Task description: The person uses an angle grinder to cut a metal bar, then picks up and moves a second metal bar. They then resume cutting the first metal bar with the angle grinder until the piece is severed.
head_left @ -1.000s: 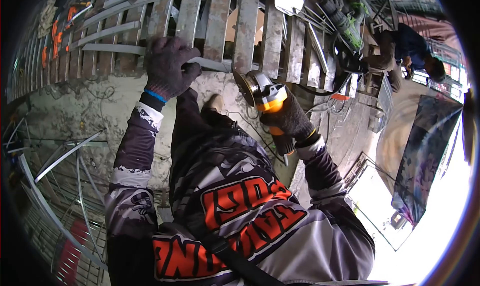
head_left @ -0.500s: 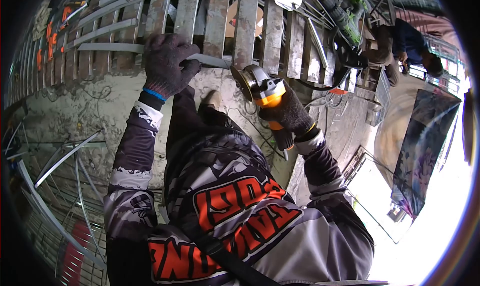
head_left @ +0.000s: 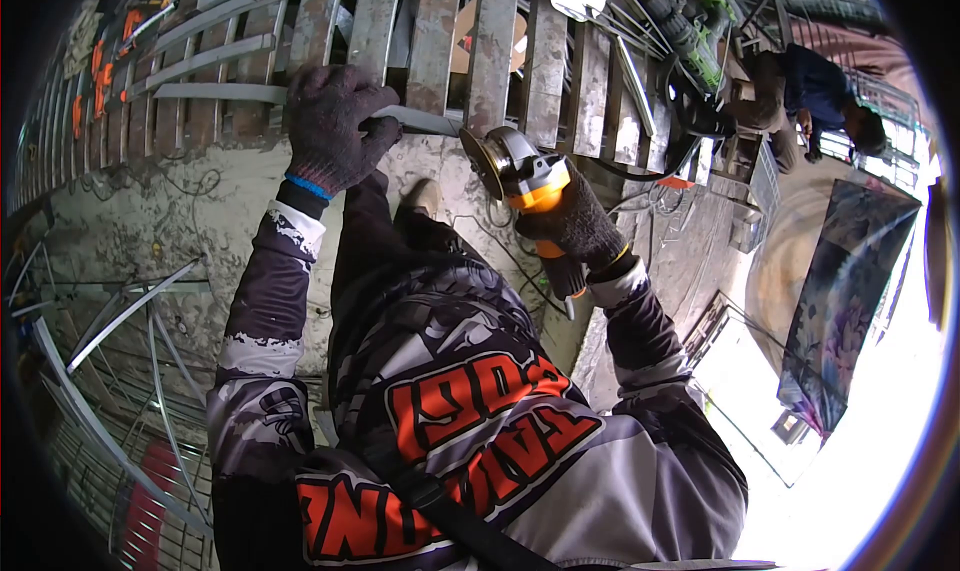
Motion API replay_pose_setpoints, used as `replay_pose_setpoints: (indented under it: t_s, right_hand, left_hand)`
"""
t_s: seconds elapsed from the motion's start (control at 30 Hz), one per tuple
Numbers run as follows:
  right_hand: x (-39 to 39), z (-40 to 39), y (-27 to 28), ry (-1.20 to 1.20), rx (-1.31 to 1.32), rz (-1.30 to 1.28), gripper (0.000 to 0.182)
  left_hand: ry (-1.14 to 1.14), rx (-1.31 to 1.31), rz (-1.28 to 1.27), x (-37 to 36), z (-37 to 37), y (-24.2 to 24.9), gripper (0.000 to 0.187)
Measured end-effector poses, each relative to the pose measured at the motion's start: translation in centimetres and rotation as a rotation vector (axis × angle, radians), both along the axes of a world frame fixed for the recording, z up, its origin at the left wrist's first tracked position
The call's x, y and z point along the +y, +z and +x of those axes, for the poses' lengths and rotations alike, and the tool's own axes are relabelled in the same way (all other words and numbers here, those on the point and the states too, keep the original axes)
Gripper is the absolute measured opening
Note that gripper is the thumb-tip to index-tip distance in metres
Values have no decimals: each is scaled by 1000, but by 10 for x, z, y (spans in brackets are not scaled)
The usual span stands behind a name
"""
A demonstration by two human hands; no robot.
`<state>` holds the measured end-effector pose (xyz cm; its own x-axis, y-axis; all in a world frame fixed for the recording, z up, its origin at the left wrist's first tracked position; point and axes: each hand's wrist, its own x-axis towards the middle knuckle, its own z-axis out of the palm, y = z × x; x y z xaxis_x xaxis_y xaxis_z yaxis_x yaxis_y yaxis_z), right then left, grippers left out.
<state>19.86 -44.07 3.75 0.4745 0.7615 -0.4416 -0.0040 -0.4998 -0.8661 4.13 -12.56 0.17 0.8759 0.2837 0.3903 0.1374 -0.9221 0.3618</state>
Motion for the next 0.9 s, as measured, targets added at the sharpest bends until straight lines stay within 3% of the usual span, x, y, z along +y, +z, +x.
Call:
replay_pose_setpoints:
  t_s: [0.9]
  right_hand:
    - [5,-2,6,-44,92,-28,75]
  left_hand:
    - [6,-29,10,-1,0,-3,26]
